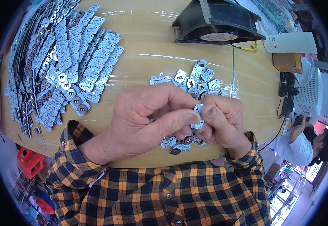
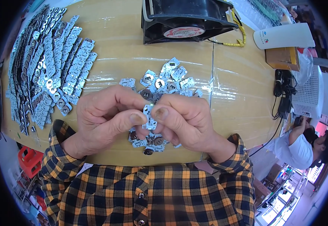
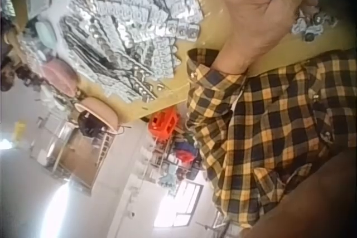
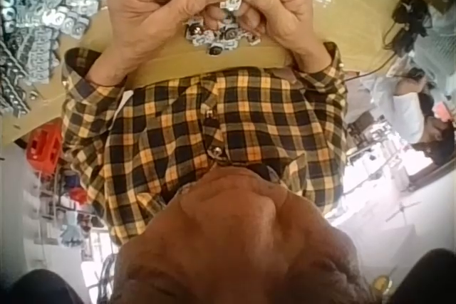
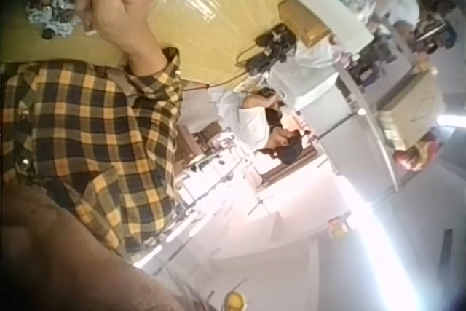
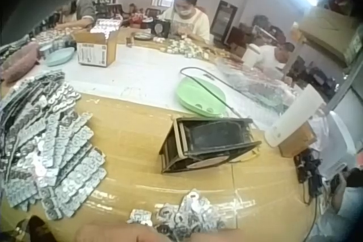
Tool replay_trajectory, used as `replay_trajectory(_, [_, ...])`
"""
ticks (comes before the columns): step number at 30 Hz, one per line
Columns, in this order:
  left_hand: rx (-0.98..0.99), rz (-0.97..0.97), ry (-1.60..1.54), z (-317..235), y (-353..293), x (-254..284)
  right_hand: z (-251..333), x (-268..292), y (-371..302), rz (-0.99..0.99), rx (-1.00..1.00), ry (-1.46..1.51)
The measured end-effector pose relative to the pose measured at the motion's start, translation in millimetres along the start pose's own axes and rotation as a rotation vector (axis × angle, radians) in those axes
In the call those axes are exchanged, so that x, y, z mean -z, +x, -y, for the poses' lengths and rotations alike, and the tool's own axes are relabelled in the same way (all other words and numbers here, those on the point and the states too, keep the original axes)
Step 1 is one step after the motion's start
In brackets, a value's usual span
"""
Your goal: Separating small metal parts from strips and stacking them on a workbench.
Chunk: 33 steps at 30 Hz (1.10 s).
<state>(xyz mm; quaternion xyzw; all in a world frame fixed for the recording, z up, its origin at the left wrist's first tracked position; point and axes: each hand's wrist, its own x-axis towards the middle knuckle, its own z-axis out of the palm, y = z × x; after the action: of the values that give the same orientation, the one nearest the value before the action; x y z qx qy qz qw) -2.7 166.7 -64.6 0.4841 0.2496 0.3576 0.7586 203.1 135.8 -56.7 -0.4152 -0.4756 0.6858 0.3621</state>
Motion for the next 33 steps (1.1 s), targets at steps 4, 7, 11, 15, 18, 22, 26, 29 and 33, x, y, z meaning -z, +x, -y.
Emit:
replay_trajectory(4, [-0.212,-0.115,0.221,3.3,0.3,5.9,-1.8,0.0,3.8,-0.066,0.043,0.001])
replay_trajectory(7, [-0.34,-0.093,0.472,0.0,-1.2,10.6,-2.8,-3.6,6.3,-0.067,0.058,-0.011])
replay_trajectory(11, [-0.444,-0.095,0.701,-16.8,-12.0,19.0,4.1,-19.9,10.7,-0.087,-0.015,-0.068])
replay_trajectory(15, [-0.649,-0.092,0.781,-10.4,-27.7,25.7,10.9,-38.5,8.9,-0.147,0.151,-0.364])
replay_trajectory(18, [-0.591,0.021,1.068,-32.3,-30.6,35.3,12.6,-41.2,8.3,-0.383,0.22,-0.532])
replay_trajectory(22, [-0.58,-0.452,1.587,-56.5,-30.8,78.4,16.9,-52.7,13.4,-0.484,0.181,-0.498])
replay_trajectory(26, [-0.232,-0.641,1.773,-68.8,-42.1,88.1,14.2,-53.1,12.2,-0.412,0.203,-0.523])
replay_trajectory(29, [-0.209,-0.625,1.765,-67.4,-39.1,81.1,15.5,-49.9,10.7,-0.394,0.199,-0.528])
replay_trajectory(33, [-0.251,-0.581,1.692,-57.2,-29.2,78.1,17.1,-42.9,5.5,-0.385,0.179,-0.547])
